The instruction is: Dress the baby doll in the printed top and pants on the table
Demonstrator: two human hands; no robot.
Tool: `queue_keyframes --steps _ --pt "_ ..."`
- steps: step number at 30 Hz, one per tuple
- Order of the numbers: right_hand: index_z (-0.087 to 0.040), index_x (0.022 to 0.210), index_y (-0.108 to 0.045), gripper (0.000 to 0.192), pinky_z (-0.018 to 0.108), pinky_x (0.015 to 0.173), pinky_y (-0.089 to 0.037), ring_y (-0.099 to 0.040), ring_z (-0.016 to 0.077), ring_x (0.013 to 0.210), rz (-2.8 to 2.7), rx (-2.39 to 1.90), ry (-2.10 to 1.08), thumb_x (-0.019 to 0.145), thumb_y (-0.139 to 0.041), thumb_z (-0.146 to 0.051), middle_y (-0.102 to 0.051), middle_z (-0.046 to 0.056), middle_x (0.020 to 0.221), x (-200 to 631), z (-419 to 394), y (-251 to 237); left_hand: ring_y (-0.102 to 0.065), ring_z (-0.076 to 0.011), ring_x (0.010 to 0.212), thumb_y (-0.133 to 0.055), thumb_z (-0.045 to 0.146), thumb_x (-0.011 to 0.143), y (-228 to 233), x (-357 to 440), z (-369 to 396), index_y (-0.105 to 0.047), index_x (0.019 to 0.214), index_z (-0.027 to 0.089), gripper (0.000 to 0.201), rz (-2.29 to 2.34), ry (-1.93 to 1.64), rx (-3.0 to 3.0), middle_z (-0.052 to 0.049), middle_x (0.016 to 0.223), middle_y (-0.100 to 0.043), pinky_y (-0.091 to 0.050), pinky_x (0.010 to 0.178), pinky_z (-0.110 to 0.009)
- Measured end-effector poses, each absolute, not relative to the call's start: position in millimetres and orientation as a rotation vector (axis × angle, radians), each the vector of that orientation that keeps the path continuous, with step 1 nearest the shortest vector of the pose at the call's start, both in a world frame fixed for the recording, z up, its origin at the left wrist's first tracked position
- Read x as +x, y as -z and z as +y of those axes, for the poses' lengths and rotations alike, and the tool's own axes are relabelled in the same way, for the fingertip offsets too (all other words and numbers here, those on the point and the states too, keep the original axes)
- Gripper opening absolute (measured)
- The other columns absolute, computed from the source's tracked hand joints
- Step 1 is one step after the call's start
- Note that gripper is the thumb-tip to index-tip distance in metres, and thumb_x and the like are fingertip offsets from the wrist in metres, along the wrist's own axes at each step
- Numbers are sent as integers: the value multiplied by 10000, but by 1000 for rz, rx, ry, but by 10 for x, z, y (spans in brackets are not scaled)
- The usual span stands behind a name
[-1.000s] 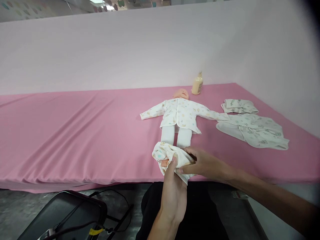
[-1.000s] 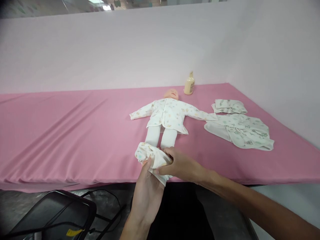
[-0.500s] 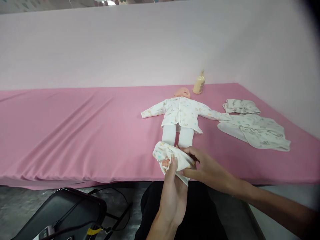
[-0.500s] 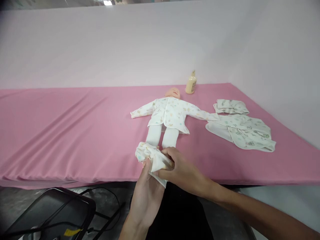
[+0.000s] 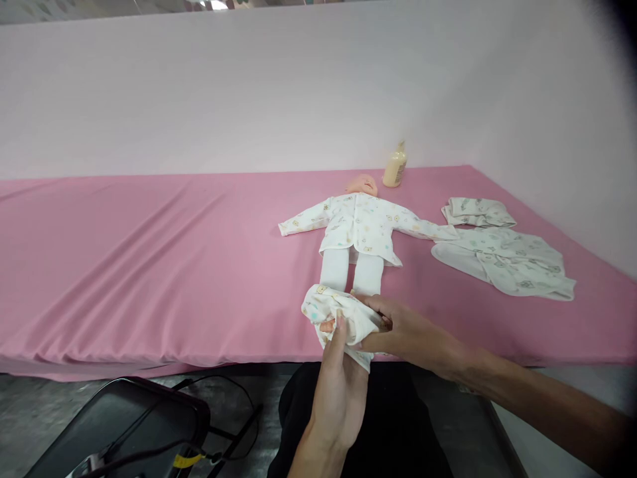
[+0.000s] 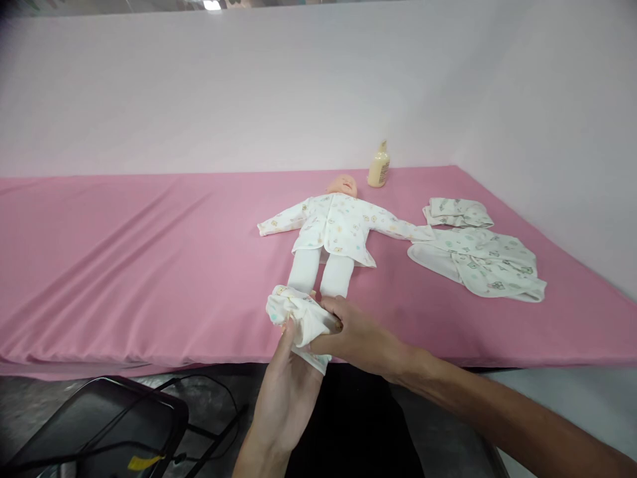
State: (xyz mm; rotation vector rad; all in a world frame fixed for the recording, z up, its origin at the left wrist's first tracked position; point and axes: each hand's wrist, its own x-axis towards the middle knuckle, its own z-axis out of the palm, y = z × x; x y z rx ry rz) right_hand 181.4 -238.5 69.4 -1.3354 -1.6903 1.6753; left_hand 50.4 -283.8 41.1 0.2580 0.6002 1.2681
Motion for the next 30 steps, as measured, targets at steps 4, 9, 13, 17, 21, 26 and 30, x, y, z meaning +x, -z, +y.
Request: queue_keyframes --steps 4,9,13,17,21,26,30 --pt "-248 1285 -560 553 327 832 -492 -561 227 1051 -1746 -1365 -1519 752 -689 -320 -556 67 1245 1832 -2461 -622 -498 -262 1328 -544 450 946 -373 522 -2843 -499 1422 226 528 669 -1295 229 -82 1382 -576 -394 1138 -398" --pt "-232 1417 -458 704 364 912 -493 -549 241 1139 -1793 -1406 -1338 743 -662 -258 -473 90 1399 1861 -2496 -473 -469 -250 1355 -584 452 924 -374 555 -2863 -524 1402 236 528 719 -1251 219 -62 1408 -558 -376 1157 -366" --pt "-224 1311 -541 581 306 812 -496 -591 212 1012 -1778 -1394 -1314 738 -637 -200 -604 52 1215 1853 -2460 -527 -423 -240 1391 -592 422 928 -436 535 -2869 -576 1354 252 459 749 -1186 282 -40 1410 -558 -306 1202 -369" --pt "-183 891 -617 128 245 583 -392 -524 139 701 -1828 -1332 -1364 776 -561 -193 -609 -8 806 1894 -2381 -615 -401 -254 1406 -623 395 913 -406 521 -2854 -641 1278 234 398 770 -1156 338 -49 1356 -603 -218 1237 -419" --pt "-178 844 -585 88 240 583 -362 -486 134 700 -1801 -1285 -1475 774 -575 -229 -574 -18 782 1978 -2249 -599 -369 -284 1424 -669 343 880 -360 532 -2844 -667 1246 193 395 705 -1195 408 -79 1358 -600 -196 1239 -452" --pt "-195 911 -587 143 251 611 -387 -510 155 744 -1881 -1294 -1450 771 -578 -224 -582 -7 836 2054 -2119 -521 -345 -280 1438 -673 291 873 -419 519 -2881 -643 1284 218 418 666 -1245 507 -66 1424 -547 -232 1228 -440" --pt "-201 926 -591 179 280 682 -431 -544 182 821 -1993 -1344 -1260 749 -606 -214 -602 25 938 2072 -2131 -455 -353 -240 1436 -689 284 864 -442 574 -2915 -619 1308 264 450 759 -1260 411 -30 1421 -552 -240 1228 -372"
